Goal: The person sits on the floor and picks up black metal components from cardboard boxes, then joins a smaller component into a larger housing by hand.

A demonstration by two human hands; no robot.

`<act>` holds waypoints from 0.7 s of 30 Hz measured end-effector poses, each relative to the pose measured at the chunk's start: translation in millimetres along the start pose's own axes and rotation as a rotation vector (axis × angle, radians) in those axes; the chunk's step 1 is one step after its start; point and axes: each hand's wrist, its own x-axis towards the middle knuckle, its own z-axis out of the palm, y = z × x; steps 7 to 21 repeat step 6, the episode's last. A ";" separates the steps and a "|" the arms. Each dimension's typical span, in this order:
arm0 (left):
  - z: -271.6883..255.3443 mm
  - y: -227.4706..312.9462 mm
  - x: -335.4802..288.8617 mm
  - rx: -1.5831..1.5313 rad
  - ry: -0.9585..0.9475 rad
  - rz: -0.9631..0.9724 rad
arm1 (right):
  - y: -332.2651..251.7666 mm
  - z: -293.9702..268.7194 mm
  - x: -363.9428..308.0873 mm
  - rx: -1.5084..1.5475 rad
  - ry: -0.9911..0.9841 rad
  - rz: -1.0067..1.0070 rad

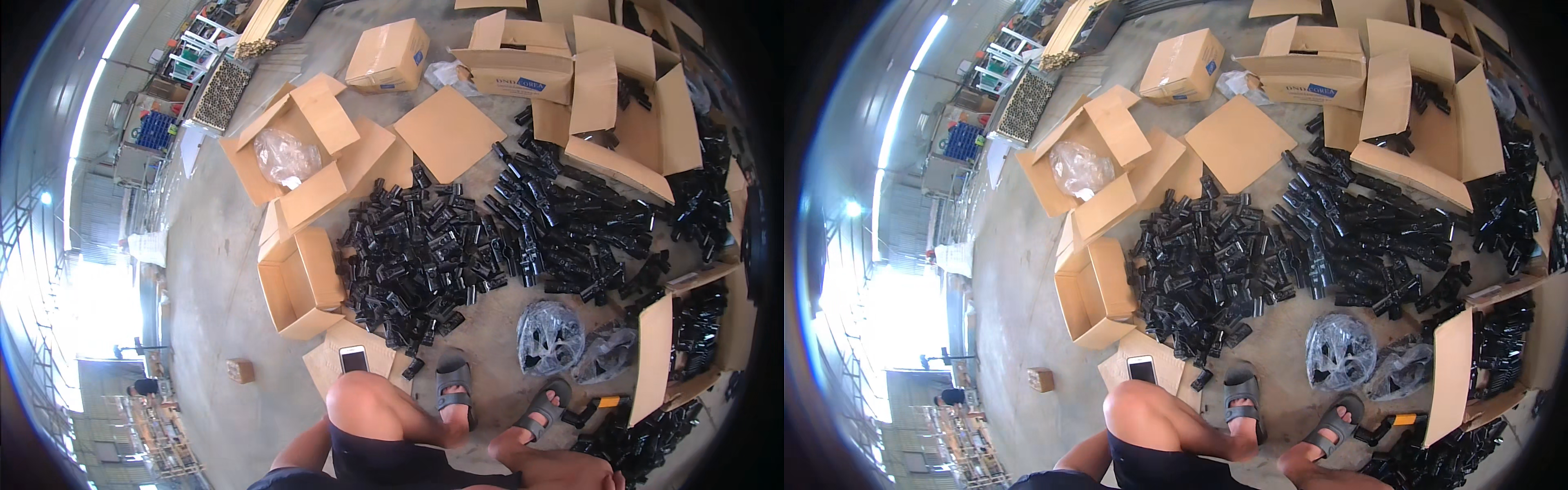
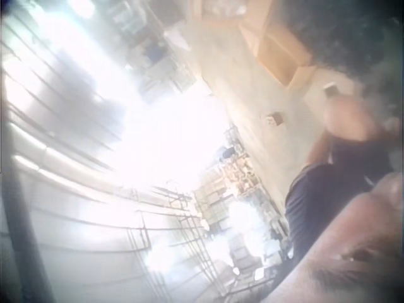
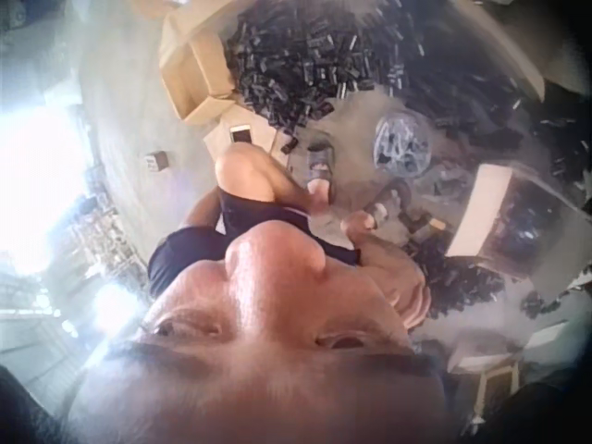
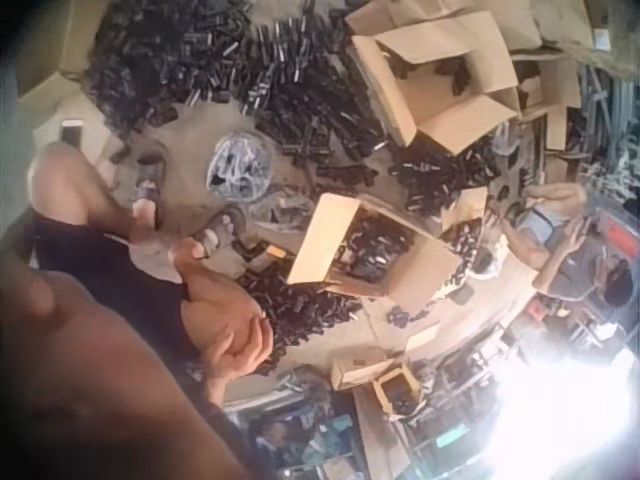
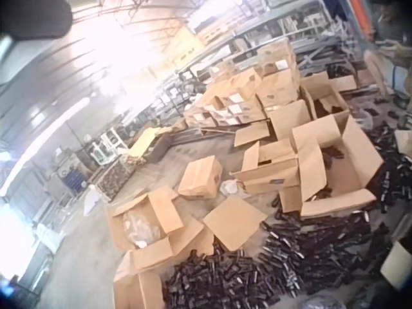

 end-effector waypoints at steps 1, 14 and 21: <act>21.2 14.2 -11.2 -0.062 -0.106 -0.031 | -0.5 -4.3 5.7 0.002 -0.024 0.005; 20.4 71.6 24.8 0.158 0.100 0.223 | 42.1 -16.2 22.1 0.064 -0.192 -0.055; 20.4 71.6 24.8 0.158 0.100 0.223 | 42.1 -16.2 22.1 0.064 -0.192 -0.055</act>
